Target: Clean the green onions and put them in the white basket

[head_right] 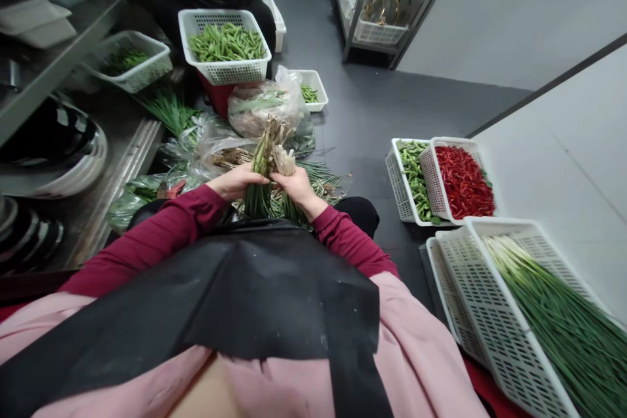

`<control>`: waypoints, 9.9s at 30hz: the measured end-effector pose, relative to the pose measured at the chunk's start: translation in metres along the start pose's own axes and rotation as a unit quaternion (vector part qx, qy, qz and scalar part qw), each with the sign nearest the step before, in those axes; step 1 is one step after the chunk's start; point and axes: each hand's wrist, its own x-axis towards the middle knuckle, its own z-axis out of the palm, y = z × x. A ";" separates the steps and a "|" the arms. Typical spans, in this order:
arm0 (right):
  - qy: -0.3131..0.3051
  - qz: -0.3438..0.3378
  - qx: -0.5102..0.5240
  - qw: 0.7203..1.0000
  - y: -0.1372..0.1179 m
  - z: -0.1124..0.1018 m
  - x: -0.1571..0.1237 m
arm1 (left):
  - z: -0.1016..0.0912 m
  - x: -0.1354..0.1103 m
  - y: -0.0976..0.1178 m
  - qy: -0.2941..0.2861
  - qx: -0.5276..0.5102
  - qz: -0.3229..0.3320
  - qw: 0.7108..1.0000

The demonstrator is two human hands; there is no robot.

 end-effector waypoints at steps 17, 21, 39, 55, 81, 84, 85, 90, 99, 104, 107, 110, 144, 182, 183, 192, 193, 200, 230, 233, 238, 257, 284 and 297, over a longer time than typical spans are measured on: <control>-0.027 0.035 0.087 0.995 0.002 -0.019 -0.007 | 0.007 -0.001 -0.004 0.101 0.106 0.066 0.987; -0.080 0.006 0.063 0.995 0.004 -0.022 -0.009 | 0.009 0.000 -0.001 0.071 0.094 0.040 0.992; 0.018 -0.049 -0.080 0.995 -0.003 -0.024 -0.005 | 0.009 -0.003 0.006 0.065 0.278 0.108 0.952; 0.267 -0.135 0.038 0.954 -0.039 -0.096 0.013 | -0.042 -0.032 0.035 0.045 0.328 0.030 0.943; 0.017 -0.019 -0.006 1.000 -0.020 -0.070 -0.007 | -0.078 -0.038 0.040 0.024 0.395 0.029 0.918; 0.113 0.000 0.047 0.993 -0.028 -0.086 -0.008 | -0.095 -0.048 0.042 0.073 0.384 0.006 0.920; 0.145 -0.006 0.051 0.988 -0.031 -0.093 -0.008 | -0.101 -0.052 0.043 0.094 0.375 0.000 0.922; -0.007 0.074 -0.102 0.992 -0.025 -0.101 -0.010 | -0.109 -0.061 0.051 0.176 0.296 0.045 0.938; 0.024 -0.005 -0.016 1.000 -0.016 -0.048 -0.003 | -0.045 -0.023 0.034 0.080 0.237 0.058 0.966; 0.023 -0.001 0.050 0.998 -0.032 -0.043 -0.003 | -0.013 -0.011 0.017 -0.011 0.215 0.035 0.976; 0.073 0.013 0.084 0.994 -0.031 -0.046 -0.004 | -0.007 -0.007 0.017 -0.024 0.140 0.010 0.990; 0.082 0.010 0.106 0.991 -0.030 -0.053 -0.006 | -0.013 -0.004 0.022 -0.013 0.050 0.007 0.999; -0.003 -0.023 0.044 0.999 -0.008 -0.013 -0.007 | 0.012 -0.011 0.022 0.107 0.221 0.129 0.961; 0.226 -0.088 0.148 0.959 -0.069 -0.101 0.004 | -0.049 -0.036 0.029 0.024 0.323 -0.014 0.946; 0.214 -0.082 0.122 0.966 -0.068 -0.104 0.003 | -0.053 -0.037 0.029 0.033 0.319 -0.010 0.947; 0.015 -0.035 -0.062 0.997 -0.032 -0.057 -0.005 | -0.040 -0.038 0.036 0.006 0.344 -0.003 0.939; 0.006 -0.038 -0.063 0.997 -0.031 -0.052 -0.005 | -0.037 -0.037 0.036 0.000 0.355 -0.003 0.935; 0.139 -0.046 0.010 0.989 -0.033 -0.067 0.003 | -0.054 -0.042 0.037 0.008 0.356 -0.019 0.934; 0.069 -0.061 -0.029 0.995 -0.025 -0.033 -0.013 | -0.035 0.001 0.017 0.167 0.069 0.016 0.983; 0.087 -0.065 -0.043 0.993 -0.025 -0.032 -0.013 | -0.029 0.001 0.013 0.151 0.075 0.008 0.986; 0.073 -0.063 -0.051 0.994 -0.026 -0.029 -0.011 | -0.004 0.000 0.012 0.086 0.065 0.007 0.994; -0.140 0.026 -0.016 0.990 0.002 -0.007 -0.003 | 0.013 -0.002 0.042 0.039 -0.079 0.063 0.994; 0.087 -0.023 0.067 0.994 -0.013 -0.010 -0.013 | 0.029 -0.008 0.007 0.158 0.189 0.129 0.961; 0.053 -0.021 0.052 0.997 -0.016 -0.007 -0.019 | 0.023 -0.011 0.005 0.055 0.189 0.124 0.973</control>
